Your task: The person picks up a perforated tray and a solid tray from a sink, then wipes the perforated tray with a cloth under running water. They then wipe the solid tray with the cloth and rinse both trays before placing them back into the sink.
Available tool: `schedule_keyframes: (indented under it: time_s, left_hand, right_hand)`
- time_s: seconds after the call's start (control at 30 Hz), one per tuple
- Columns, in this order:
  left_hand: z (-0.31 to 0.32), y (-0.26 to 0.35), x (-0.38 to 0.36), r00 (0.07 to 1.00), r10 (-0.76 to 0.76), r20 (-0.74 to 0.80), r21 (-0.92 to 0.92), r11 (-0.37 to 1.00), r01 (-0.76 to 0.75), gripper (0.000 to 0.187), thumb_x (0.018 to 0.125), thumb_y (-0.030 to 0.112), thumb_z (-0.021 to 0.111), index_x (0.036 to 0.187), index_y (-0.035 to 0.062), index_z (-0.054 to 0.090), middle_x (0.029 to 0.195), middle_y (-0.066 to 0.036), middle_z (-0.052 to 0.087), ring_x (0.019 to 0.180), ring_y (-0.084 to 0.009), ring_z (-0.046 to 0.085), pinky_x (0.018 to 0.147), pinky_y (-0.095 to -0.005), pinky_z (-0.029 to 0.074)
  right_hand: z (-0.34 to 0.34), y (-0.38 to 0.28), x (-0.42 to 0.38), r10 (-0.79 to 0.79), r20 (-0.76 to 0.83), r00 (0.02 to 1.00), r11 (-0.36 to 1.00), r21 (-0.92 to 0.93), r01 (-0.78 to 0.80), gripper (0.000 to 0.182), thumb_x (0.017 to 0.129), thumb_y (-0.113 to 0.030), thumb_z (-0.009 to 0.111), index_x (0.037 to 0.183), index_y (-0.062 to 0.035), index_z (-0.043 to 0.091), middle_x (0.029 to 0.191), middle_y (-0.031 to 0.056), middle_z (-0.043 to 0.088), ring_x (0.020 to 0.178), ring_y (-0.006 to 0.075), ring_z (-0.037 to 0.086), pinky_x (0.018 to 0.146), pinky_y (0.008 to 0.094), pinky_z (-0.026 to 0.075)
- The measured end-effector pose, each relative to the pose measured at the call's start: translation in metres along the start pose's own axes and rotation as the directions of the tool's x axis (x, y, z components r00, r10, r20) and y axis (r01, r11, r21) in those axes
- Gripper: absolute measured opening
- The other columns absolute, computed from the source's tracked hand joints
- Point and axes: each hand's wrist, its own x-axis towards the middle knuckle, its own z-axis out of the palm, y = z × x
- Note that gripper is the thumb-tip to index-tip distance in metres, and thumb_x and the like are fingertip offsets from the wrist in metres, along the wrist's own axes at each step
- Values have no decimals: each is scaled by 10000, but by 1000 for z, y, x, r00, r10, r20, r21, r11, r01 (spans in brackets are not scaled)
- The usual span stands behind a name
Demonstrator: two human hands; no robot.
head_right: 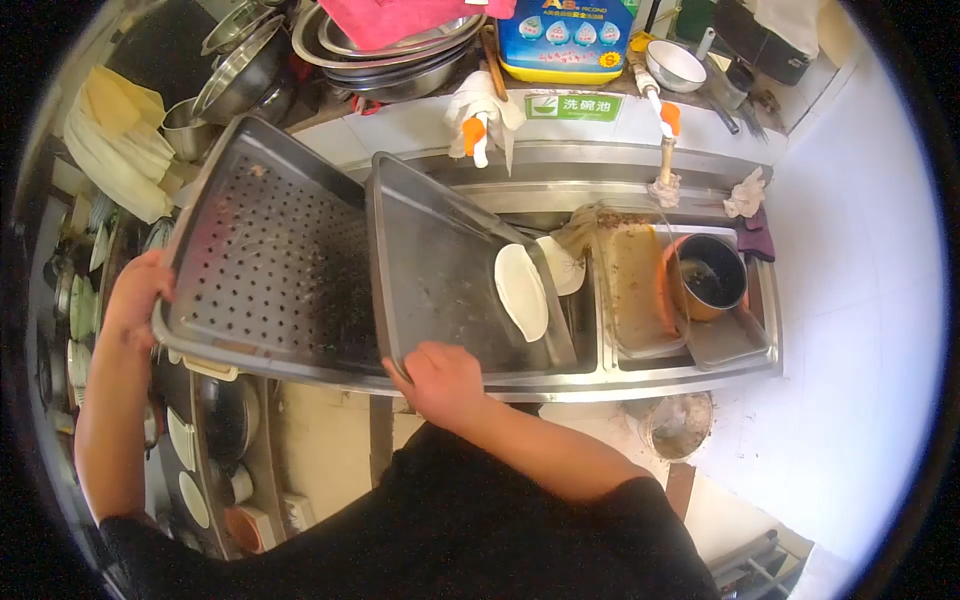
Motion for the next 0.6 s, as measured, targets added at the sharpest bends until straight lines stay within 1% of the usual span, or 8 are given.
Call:
schedule_keyframes:
  time_s: [0.07, 0.1, 0.27, 0.33, 0.4, 0.43, 0.5, 0.6]
  left_hand:
    - [-28, 5, -16, 994, 19, -104, 107, 994, -7, 359, 547, -47, 477, 884, -12, 593, 716, -50, 553, 644, -161, 535, 565, -288, 459]
    - [-44, 3, -22, 993, 16, -121, 109, 994, -3, 359, 547, -47, 477, 884, -12, 593, 716, -50, 553, 644, -161, 535, 565, -288, 459]
    - [-108, -28, -58, 972, -45, -229, -50, 998, 35, 398, 517, -67, 448, 884, -4, 587, 739, -55, 584, 597, -154, 538, 525, -252, 446]
    - [-157, -72, -54, 969, 13, -248, -22, 1000, -19, 392, 519, -72, 440, 875, 2, 584, 737, -50, 592, 561, -150, 541, 504, -238, 443]
    - [-189, -103, -57, 966, -47, -254, -64, 997, 32, 437, 477, -47, 444, 893, -30, 578, 786, -126, 624, 629, -242, 623, 594, -335, 548]
    - [-202, -122, -58, 967, -50, -252, -61, 997, 35, 437, 477, -47, 444, 893, -30, 578, 786, -126, 624, 629, -242, 623, 594, -335, 548]
    - [-229, -161, -61, 978, -98, -181, -245, 968, 52, 465, 457, -40, 436, 897, -39, 589, 802, -143, 641, 633, -266, 638, 615, -357, 565]
    - [-256, -214, -62, 967, -150, -207, -249, 964, 96, 449, 448, -37, 437, 872, -36, 584, 803, -152, 643, 637, -275, 643, 632, -364, 572]
  right_hand:
    - [18, 0, 1, 22, 32, 999, 1000, -8, -22, 352, 755, -253, 729, 578, -92, 471, 575, 99, 468, 506, 299, 492, 461, 404, 396]
    - [29, -3, 3, 39, 68, 997, 999, -23, -38, 357, 767, -272, 722, 581, -94, 476, 578, 101, 473, 517, 303, 498, 470, 403, 405]
    - [66, -8, 13, 111, 135, 985, 993, -44, -106, 335, 771, -309, 722, 629, -86, 514, 606, 96, 503, 562, 315, 525, 497, 407, 427]
    - [84, -11, 14, 83, 154, 985, 996, -26, -80, 374, 821, -366, 670, 642, -75, 516, 626, 104, 526, 560, 326, 539, 501, 418, 443]
    - [106, -14, 13, 100, 212, 972, 994, -55, -90, 378, 830, -383, 659, 667, -71, 523, 639, 108, 537, 582, 334, 549, 508, 426, 449]
    - [117, -13, 13, 130, 234, 963, 986, -128, -102, 381, 834, -392, 652, 675, -69, 525, 649, 109, 542, 588, 333, 553, 506, 423, 451]
    - [137, -14, 10, 185, 292, 938, 968, -221, -122, 396, 841, -415, 636, 711, -55, 537, 683, 116, 561, 615, 331, 568, 521, 420, 463]
    - [155, -18, 9, 253, 383, 888, 950, -271, -154, 397, 840, -416, 636, 733, -44, 547, 721, 133, 573, 660, 337, 579, 567, 428, 473]
